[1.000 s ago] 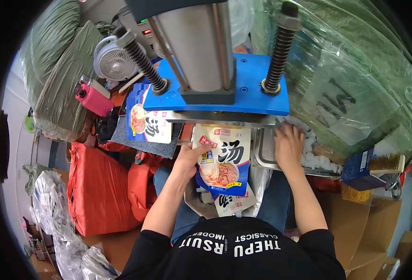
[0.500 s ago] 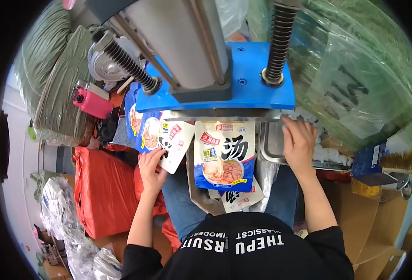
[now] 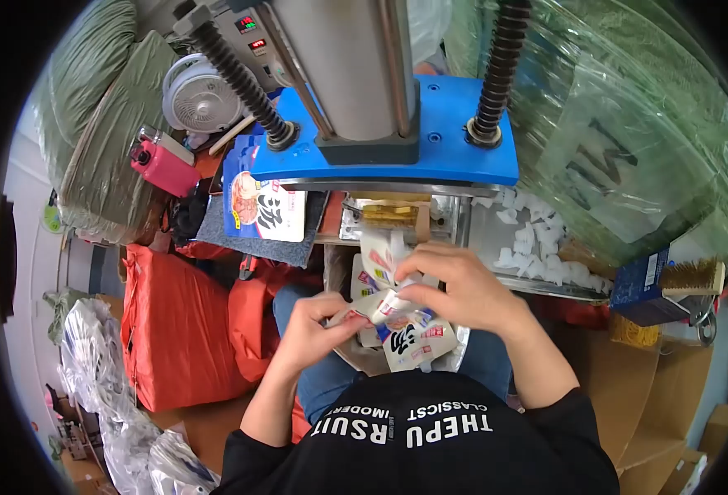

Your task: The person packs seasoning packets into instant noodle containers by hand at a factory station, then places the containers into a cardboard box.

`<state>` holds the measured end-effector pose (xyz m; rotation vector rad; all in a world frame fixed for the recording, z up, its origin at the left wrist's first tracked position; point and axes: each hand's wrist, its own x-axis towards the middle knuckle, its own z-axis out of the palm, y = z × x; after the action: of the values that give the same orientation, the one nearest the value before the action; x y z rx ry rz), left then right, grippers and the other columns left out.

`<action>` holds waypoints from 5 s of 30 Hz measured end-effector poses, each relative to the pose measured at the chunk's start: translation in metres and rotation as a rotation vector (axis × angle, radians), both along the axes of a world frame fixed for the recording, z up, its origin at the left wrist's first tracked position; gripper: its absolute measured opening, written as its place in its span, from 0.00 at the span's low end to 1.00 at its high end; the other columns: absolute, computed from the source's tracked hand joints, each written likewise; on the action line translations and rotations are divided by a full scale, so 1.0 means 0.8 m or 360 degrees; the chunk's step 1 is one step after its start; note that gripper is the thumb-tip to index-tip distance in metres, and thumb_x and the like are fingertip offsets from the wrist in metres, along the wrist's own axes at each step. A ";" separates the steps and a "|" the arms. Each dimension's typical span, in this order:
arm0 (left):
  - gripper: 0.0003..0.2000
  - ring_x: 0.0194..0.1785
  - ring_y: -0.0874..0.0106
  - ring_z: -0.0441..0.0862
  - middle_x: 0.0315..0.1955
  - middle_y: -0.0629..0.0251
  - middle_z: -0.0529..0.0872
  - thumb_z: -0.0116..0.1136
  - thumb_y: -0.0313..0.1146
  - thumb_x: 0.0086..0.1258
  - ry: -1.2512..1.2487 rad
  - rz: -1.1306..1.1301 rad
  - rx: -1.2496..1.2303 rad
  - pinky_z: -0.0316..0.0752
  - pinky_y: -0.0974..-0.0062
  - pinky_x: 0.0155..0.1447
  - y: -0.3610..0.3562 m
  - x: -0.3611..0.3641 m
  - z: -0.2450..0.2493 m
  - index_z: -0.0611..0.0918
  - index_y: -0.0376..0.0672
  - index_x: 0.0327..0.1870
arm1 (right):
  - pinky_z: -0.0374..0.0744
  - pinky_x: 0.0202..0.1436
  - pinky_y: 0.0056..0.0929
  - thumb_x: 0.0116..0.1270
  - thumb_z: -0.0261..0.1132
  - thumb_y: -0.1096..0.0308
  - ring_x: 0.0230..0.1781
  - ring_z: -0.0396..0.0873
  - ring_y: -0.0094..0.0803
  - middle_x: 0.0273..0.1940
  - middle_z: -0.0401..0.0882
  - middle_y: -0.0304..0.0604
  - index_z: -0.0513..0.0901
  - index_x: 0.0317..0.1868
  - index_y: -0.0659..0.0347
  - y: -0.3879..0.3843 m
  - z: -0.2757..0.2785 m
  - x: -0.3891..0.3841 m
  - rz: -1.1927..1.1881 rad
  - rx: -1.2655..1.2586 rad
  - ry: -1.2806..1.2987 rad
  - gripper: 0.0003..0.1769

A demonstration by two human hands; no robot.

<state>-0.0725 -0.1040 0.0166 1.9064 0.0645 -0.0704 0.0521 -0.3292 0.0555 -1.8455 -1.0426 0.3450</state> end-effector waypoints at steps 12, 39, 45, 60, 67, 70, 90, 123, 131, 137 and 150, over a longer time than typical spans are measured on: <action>0.11 0.37 0.67 0.87 0.38 0.53 0.88 0.65 0.24 0.62 0.0504 0.0465 -0.1186 0.83 0.69 0.45 -0.005 0.085 -0.049 0.83 0.28 0.43 | 0.67 0.66 0.42 0.63 0.65 0.65 0.62 0.69 0.53 0.59 0.74 0.54 0.73 0.61 0.65 -0.045 -0.052 0.047 -0.1043 -0.0565 -0.0570 0.27; 0.34 0.57 0.57 0.75 0.55 0.60 0.80 0.73 0.32 0.44 -0.0653 0.0091 0.1488 0.66 0.62 0.64 0.142 0.002 -0.048 0.77 0.45 0.60 | 0.67 0.58 0.40 0.60 0.64 0.74 0.45 0.76 0.38 0.39 0.79 0.44 0.81 0.44 0.64 -0.059 -0.091 0.055 -0.1012 -0.0514 -0.1189 0.11; 0.08 0.33 0.60 0.80 0.28 0.58 0.84 0.65 0.22 0.53 -0.0930 0.0698 0.1193 0.75 0.67 0.39 0.130 0.035 -0.064 0.83 0.39 0.35 | 0.72 0.40 0.20 0.65 0.63 0.73 0.35 0.75 0.20 0.35 0.81 0.36 0.81 0.43 0.66 -0.026 -0.065 0.006 -0.0741 0.0211 0.0341 0.08; 0.08 0.31 0.82 0.80 0.30 0.67 0.88 0.68 0.28 0.63 0.0327 0.0131 -0.0703 0.75 0.81 0.36 -0.007 -0.019 -0.029 0.87 0.33 0.38 | 0.75 0.43 0.32 0.60 0.67 0.74 0.38 0.78 0.36 0.38 0.81 0.43 0.82 0.51 0.61 0.004 -0.030 -0.008 0.0107 0.0056 -0.0174 0.17; 0.09 0.36 0.72 0.86 0.36 0.56 0.88 0.65 0.24 0.63 0.0443 0.0434 -0.1081 0.82 0.72 0.42 -0.003 0.055 -0.047 0.84 0.29 0.41 | 0.75 0.51 0.30 0.63 0.64 0.72 0.45 0.79 0.34 0.51 0.80 0.47 0.78 0.57 0.62 -0.052 -0.039 0.017 -0.0735 -0.0077 -0.0063 0.21; 0.10 0.36 0.71 0.87 0.38 0.55 0.88 0.66 0.25 0.63 0.0391 0.0482 -0.1126 0.81 0.72 0.42 0.004 0.093 -0.055 0.84 0.29 0.43 | 0.74 0.54 0.36 0.60 0.66 0.71 0.50 0.78 0.45 0.51 0.80 0.48 0.82 0.49 0.64 -0.066 -0.031 0.037 -0.0835 -0.0131 -0.0415 0.16; 0.21 0.52 0.62 0.78 0.45 0.62 0.84 0.65 0.24 0.51 -0.0675 0.0454 0.1453 0.63 0.58 0.64 0.147 0.011 -0.081 0.83 0.49 0.49 | 0.73 0.44 0.31 0.68 0.59 0.73 0.39 0.77 0.37 0.37 0.78 0.48 0.78 0.44 0.71 -0.063 -0.096 0.050 -0.1161 -0.0066 -0.0519 0.09; 0.11 0.38 0.72 0.86 0.39 0.55 0.88 0.67 0.26 0.63 0.0427 0.0431 -0.1086 0.80 0.74 0.43 0.002 0.107 -0.078 0.84 0.28 0.43 | 0.74 0.51 0.45 0.58 0.66 0.72 0.46 0.75 0.49 0.40 0.80 0.47 0.84 0.40 0.61 -0.061 -0.104 0.048 -0.1169 -0.0749 -0.0785 0.09; 0.29 0.62 0.51 0.72 0.58 0.53 0.78 0.71 0.37 0.55 -0.0380 0.0494 0.1308 0.58 0.49 0.68 0.155 0.062 -0.037 0.76 0.42 0.60 | 0.76 0.39 0.34 0.66 0.61 0.74 0.34 0.79 0.45 0.34 0.80 0.51 0.78 0.45 0.67 -0.063 -0.095 0.070 -0.1320 -0.0134 -0.0555 0.09; 0.20 0.51 0.59 0.79 0.45 0.62 0.84 0.62 0.20 0.47 -0.0747 0.0445 0.1432 0.69 0.59 0.58 0.133 0.011 -0.076 0.83 0.44 0.46 | 0.72 0.41 0.25 0.66 0.62 0.73 0.37 0.74 0.28 0.37 0.76 0.43 0.77 0.47 0.68 -0.071 -0.086 0.052 -0.1193 0.0042 -0.0262 0.11; 0.07 0.44 0.58 0.77 0.33 0.60 0.82 0.64 0.28 0.48 -0.0543 0.0127 0.0665 0.73 0.63 0.46 0.020 0.012 0.007 0.82 0.39 0.30 | 0.74 0.41 0.28 0.46 0.65 0.78 0.34 0.77 0.36 0.31 0.79 0.47 0.81 0.36 0.68 0.004 0.019 0.010 -0.0096 -0.0154 -0.0310 0.13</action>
<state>-0.0631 -0.0881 0.0219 2.3034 -0.0822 0.3472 0.0602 -0.3262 0.0704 -2.0244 -1.1149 0.1851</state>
